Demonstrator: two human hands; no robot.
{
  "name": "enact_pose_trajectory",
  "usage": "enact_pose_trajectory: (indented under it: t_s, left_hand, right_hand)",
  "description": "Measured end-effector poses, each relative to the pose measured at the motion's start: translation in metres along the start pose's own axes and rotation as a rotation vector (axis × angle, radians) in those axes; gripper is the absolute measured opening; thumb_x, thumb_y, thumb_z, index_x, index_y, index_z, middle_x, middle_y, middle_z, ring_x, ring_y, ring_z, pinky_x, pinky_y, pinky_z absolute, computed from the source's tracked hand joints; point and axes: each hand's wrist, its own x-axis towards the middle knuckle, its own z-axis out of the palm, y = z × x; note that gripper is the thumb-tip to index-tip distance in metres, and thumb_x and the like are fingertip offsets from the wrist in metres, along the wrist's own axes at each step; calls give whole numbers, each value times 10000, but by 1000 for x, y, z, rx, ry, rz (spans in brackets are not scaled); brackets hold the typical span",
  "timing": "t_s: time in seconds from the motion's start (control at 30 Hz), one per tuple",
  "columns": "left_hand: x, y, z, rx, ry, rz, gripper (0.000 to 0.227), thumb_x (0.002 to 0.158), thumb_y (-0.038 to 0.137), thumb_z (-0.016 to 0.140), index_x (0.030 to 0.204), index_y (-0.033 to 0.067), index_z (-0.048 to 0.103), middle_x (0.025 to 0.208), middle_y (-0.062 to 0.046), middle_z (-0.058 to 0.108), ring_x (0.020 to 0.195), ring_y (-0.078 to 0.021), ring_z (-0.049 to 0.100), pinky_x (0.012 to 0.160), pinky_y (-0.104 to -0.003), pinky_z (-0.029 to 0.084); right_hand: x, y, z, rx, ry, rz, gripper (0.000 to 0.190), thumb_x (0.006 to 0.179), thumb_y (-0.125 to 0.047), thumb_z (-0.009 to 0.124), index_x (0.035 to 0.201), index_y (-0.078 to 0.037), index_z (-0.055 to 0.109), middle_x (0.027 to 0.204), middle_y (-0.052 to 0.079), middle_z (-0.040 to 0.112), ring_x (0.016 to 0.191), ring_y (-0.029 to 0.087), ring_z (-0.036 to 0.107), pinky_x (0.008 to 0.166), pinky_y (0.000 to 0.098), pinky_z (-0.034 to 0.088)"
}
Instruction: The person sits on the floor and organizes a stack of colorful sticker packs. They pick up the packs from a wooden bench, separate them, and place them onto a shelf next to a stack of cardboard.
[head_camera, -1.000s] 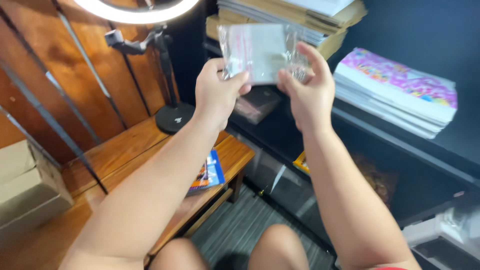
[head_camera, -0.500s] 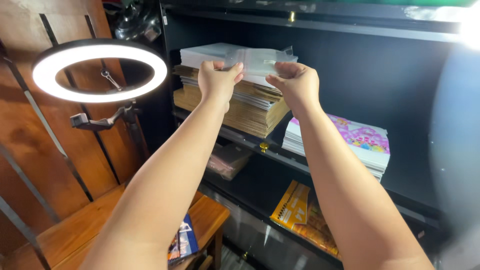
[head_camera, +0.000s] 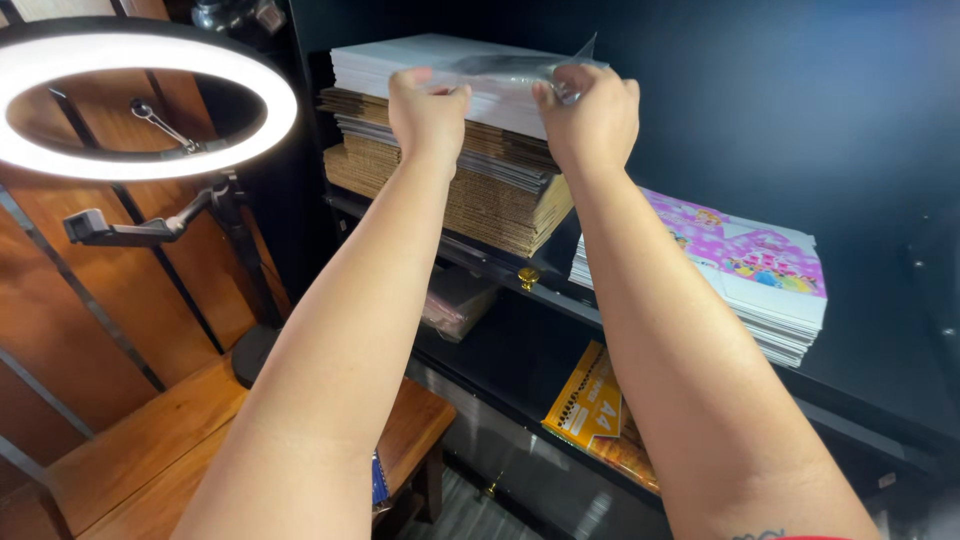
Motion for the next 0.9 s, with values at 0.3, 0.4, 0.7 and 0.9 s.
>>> enact_pose_trajectory:
  t_s: [0.3,0.4,0.7,0.9]
  left_hand:
    - [12,-46,7,685,-154,993,510,910,-15,643,1412,44,575,1476,-131,527,1396,-324,480,1103,-528,475]
    - [19,-56,11,759,-192,964,561,960,8,606,1502,43,465,1570,-122,454,1502,-345,335,1178,-541,396]
    - [15,-46,-11,859,-356,836,746,973,31,627,1620,88,260,1702,-110,234,1583,-325,158,1257,-521,291]
    - [-5,-50,-60,730,-294,878,768,920,-29,707,1585,100,346,1664,-46,320,1566,-384,269,1265,-486,349]
  right_hand:
    - [5,11,28,-19,231,-203,155,855,-411,883,971,-313,854,1017,81,552,1036,354,480,724,488,549]
    - [2,8,31,-14,200,-199,172,857,-385,884,1010,-314,852,1027,89,524,1031,355,474,719,495,563]
    - [-12,-3,22,-6,64,-103,435,897,-366,811,1312,-304,700,1230,155,515,1137,418,492,859,556,512]
    - [-50,-20,2,41,375,-349,591,744,-181,988,1177,-74,600,1116,195,487,964,438,513,868,468,462]
